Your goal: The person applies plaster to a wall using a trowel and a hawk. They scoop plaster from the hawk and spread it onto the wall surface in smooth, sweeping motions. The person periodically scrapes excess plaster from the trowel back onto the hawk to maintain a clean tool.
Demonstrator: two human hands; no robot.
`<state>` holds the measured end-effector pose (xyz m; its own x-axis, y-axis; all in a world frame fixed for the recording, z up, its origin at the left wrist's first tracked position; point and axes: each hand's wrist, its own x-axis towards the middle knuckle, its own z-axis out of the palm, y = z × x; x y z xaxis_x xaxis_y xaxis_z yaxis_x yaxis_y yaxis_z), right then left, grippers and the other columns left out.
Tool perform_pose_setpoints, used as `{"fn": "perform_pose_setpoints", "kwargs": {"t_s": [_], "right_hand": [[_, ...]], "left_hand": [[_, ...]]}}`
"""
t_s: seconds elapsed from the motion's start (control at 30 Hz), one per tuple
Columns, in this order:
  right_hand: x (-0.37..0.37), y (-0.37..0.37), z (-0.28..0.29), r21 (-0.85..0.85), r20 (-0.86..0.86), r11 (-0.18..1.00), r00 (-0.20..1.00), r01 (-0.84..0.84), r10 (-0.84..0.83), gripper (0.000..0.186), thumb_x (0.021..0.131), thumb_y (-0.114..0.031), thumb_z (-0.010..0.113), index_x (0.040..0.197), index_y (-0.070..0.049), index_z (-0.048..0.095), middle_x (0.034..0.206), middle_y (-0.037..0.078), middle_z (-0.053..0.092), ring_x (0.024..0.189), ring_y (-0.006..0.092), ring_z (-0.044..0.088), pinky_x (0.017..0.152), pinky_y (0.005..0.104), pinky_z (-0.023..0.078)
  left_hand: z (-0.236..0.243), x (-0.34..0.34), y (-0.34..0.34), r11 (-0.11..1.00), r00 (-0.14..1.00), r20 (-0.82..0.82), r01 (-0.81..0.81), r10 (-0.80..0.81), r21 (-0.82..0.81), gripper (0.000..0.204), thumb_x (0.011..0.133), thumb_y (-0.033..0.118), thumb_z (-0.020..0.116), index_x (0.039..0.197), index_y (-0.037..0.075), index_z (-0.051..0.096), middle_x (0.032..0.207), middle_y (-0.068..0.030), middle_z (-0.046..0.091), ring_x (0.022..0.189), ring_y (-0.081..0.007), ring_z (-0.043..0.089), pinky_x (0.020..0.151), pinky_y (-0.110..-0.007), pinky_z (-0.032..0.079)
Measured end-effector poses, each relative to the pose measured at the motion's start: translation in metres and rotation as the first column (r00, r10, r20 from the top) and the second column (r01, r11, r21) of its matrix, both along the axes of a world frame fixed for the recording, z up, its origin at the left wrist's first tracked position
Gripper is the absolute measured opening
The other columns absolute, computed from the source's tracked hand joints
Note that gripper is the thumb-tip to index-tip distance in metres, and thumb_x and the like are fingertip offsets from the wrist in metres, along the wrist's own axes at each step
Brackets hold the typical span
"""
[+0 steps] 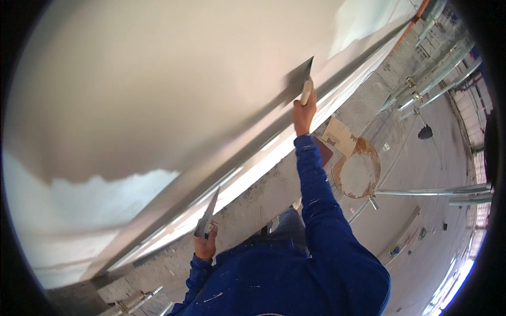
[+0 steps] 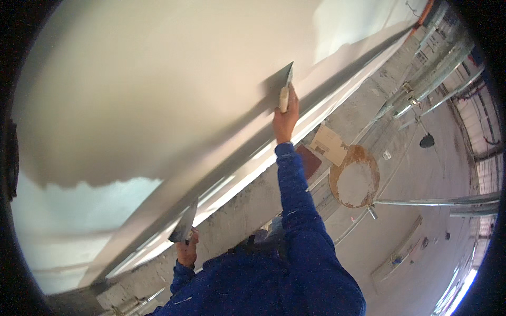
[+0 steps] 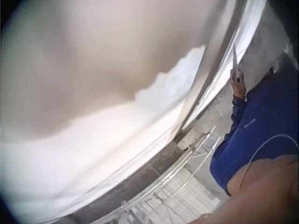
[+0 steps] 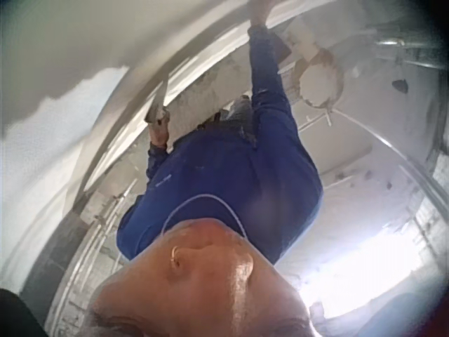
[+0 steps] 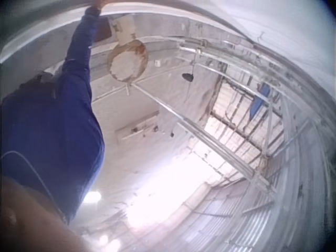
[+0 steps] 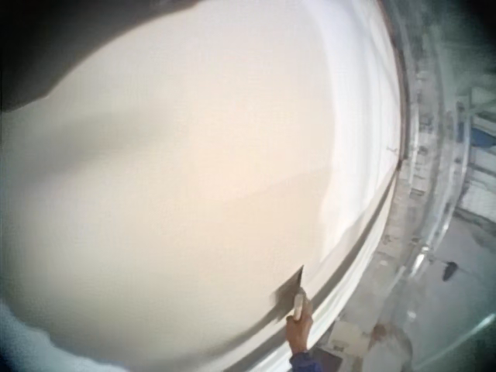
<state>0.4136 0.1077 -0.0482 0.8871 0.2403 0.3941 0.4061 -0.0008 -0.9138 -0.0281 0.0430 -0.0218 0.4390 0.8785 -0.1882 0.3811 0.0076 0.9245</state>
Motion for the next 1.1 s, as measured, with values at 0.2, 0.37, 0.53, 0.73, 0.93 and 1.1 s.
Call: {"fn": "perform_pose_setpoints", "kwargs": {"t_s": [0.2, 0.37, 0.53, 0.73, 0.93, 1.1], "right_hand": [[-0.139, 0.018, -0.011, 0.093, 0.023, 0.995, 0.999, -0.038, 0.036, 0.071, 0.068, 0.014, 0.053, 0.133, -0.010, 0.037, 0.132, 0.017, 0.041, 0.123, 0.0336, 0.038, 0.103, 0.0404, 0.032], [-0.226, -0.013, 0.001, 0.139, -0.138, 0.958, 0.953, -0.250, 0.269, 0.066, 0.067, 0.013, 0.053, 0.129, -0.009, 0.042, 0.124, 0.015, 0.047, 0.118, 0.0306, 0.042, 0.098, 0.0382, 0.035], [-0.213, -0.111, -0.009, 0.419, -0.613, 0.844, 0.582, -0.334, 0.535, 0.034, 0.069, 0.005, 0.059, 0.102, -0.001, 0.055, 0.092, 0.006, 0.060, 0.085, 0.0218, 0.057, 0.080, 0.0319, 0.044], [-0.201, -0.192, 0.010, 0.586, -0.380, 0.645, 0.537, -0.490, 0.753, 0.029, 0.069, 0.006, 0.059, 0.097, -0.003, 0.059, 0.092, 0.007, 0.062, 0.086, 0.0215, 0.058, 0.080, 0.0315, 0.044], [-0.214, -0.204, 0.057, -0.087, -0.259, 0.726, 0.719, -0.682, 0.645, 0.039, 0.067, 0.002, 0.060, 0.106, 0.001, 0.059, 0.087, 0.007, 0.064, 0.079, 0.0151, 0.059, 0.074, 0.0277, 0.046], [-0.170, -0.188, 0.005, 0.040, -0.492, 0.830, 0.712, -0.556, 0.501, 0.046, 0.065, 0.003, 0.059, 0.111, 0.000, 0.055, 0.090, 0.004, 0.059, 0.083, 0.0133, 0.055, 0.074, 0.0284, 0.046]], "left_hand": [[0.007, -0.034, -0.021, 0.990, 0.990, 0.082, -0.117, 0.110, 0.078, 0.011, 0.084, 0.008, 0.055, 0.094, 0.002, 0.055, 0.075, -0.0031, 0.053, 0.063, -0.0100, 0.049, 0.056, -0.025, 0.040], [0.020, -0.036, -0.013, 0.999, 0.993, 0.112, 0.020, -0.025, 0.046, 0.024, 0.087, 0.024, 0.052, 0.091, 0.001, 0.055, 0.072, -0.0061, 0.055, 0.055, -0.0123, 0.050, 0.052, -0.025, 0.042], [0.016, -0.023, -0.004, 0.897, 0.935, 0.313, 0.274, -0.165, -0.346, 0.025, 0.090, 0.023, 0.047, 0.096, 0.000, 0.053, 0.060, -0.0054, 0.053, 0.055, -0.0135, 0.052, 0.048, -0.025, 0.041], [0.020, 0.011, 0.008, 0.722, 0.781, 0.526, 0.573, -0.337, -0.388, 0.037, 0.091, 0.035, 0.046, 0.101, 0.000, 0.046, 0.079, -0.0087, 0.056, 0.049, -0.0122, 0.048, 0.046, -0.024, 0.042], [0.035, 0.033, 0.027, 0.581, 0.652, 0.606, 0.734, -0.457, -0.352, 0.043, 0.089, 0.038, 0.049, 0.101, -0.003, 0.047, 0.083, -0.0091, 0.056, 0.049, -0.0113, 0.049, 0.044, -0.025, 0.042], [0.046, 0.033, 0.050, 0.639, 0.653, 0.644, 0.701, -0.399, -0.316, 0.046, 0.086, 0.040, 0.054, 0.101, -0.004, 0.049, 0.080, -0.0108, 0.056, 0.049, -0.0126, 0.050, 0.042, -0.024, 0.042]]}}
